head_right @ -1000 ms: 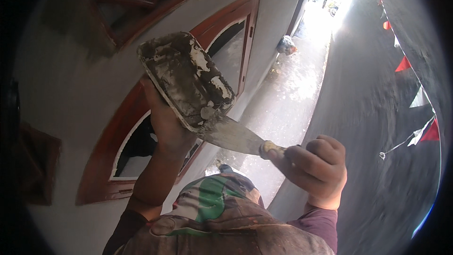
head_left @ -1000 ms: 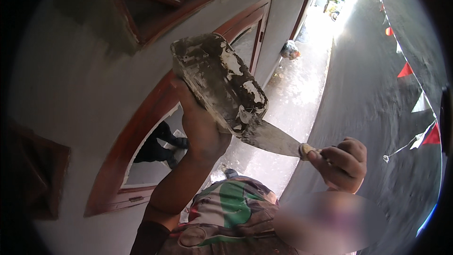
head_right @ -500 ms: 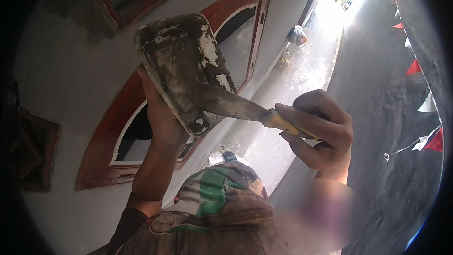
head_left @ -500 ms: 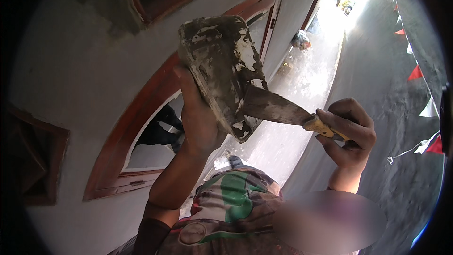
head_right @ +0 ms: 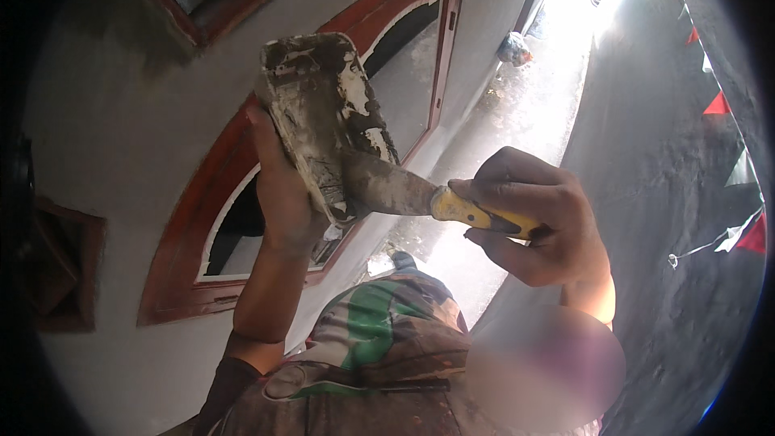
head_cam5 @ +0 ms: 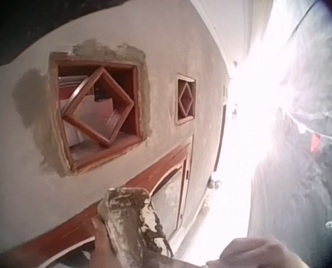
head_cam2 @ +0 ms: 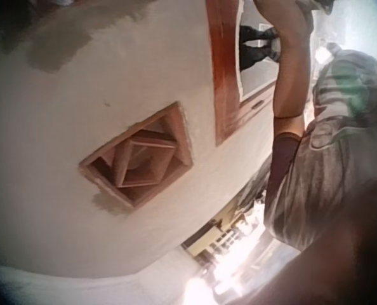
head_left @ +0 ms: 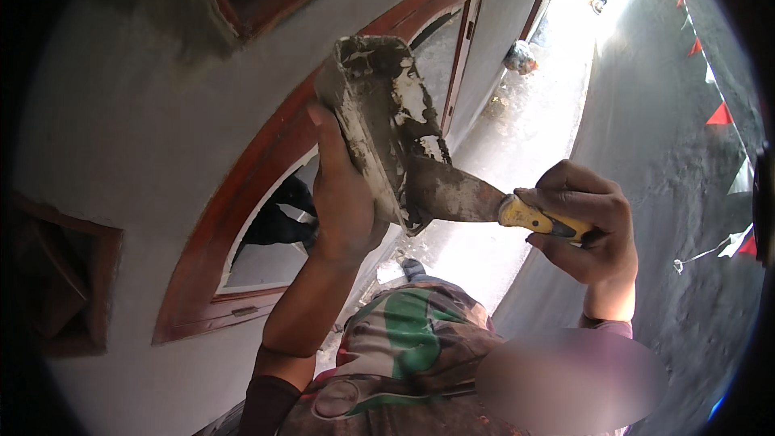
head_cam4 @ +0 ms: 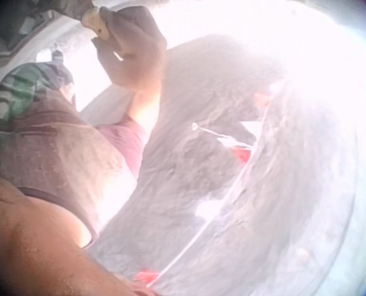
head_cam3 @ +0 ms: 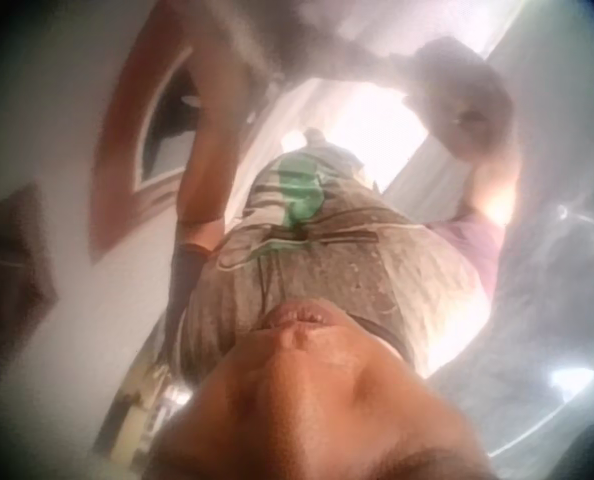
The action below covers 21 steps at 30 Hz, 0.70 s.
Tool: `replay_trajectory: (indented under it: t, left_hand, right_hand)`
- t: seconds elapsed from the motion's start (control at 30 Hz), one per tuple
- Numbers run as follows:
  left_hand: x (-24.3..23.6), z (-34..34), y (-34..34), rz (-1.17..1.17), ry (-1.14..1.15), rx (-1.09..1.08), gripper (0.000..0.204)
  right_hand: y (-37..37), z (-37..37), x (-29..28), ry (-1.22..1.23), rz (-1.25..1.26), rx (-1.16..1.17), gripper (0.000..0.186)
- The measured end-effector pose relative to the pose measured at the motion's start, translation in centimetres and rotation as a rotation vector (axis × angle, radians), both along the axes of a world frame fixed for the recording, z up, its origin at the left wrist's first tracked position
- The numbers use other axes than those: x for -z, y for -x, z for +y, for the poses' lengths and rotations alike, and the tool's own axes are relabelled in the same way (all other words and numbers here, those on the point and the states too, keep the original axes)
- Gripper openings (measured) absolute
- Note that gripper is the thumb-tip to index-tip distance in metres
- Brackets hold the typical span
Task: The person applies plaster to the wall around a decorative vent using a trowel and hand. They repeatedly scoop plaster from a container, apply it to the wall, and smooth the surface with their fingers and the trowel.
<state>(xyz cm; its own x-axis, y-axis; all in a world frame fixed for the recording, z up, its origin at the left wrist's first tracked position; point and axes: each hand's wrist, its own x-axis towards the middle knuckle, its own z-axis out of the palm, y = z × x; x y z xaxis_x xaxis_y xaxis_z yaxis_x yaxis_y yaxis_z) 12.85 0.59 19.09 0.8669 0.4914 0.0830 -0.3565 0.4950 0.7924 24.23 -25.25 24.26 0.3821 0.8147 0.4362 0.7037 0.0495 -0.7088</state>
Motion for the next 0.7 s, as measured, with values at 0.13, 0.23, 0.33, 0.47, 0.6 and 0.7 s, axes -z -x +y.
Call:
replay_trajectory:
  t: [0.13,0.23,0.33,0.47,0.6,0.7]
  left_hand:
    - [1.6,-0.2,-0.4,0.022,0.006,-0.112,0.084]
    - [2.7,0.0,-0.1,0.122,0.022,-0.174,0.085]
    - [4.0,0.0,-0.2,0.083,0.118,-0.250,0.078]
    - [4.3,0.2,0.4,0.139,0.132,-0.215,0.079]
    - [7.7,0.5,1.7,0.066,0.184,-0.074,0.077]
    - [9.5,0.0,2.4,0.026,0.239,0.012,0.077]
  right_hand:
    - [1.6,0.0,1.1,0.087,0.284,0.066,0.042]
    - [1.9,0.6,1.2,0.122,0.562,0.103,0.037]
    - [1.4,0.8,1.1,0.212,0.884,0.161,0.035]
    - [0.4,0.5,1.1,0.116,1.020,0.319,0.037]
    - [-0.7,1.8,-2.8,0.058,0.680,0.208,0.033]
    - [-2.0,4.0,-6.5,-0.035,0.410,0.214,0.020]
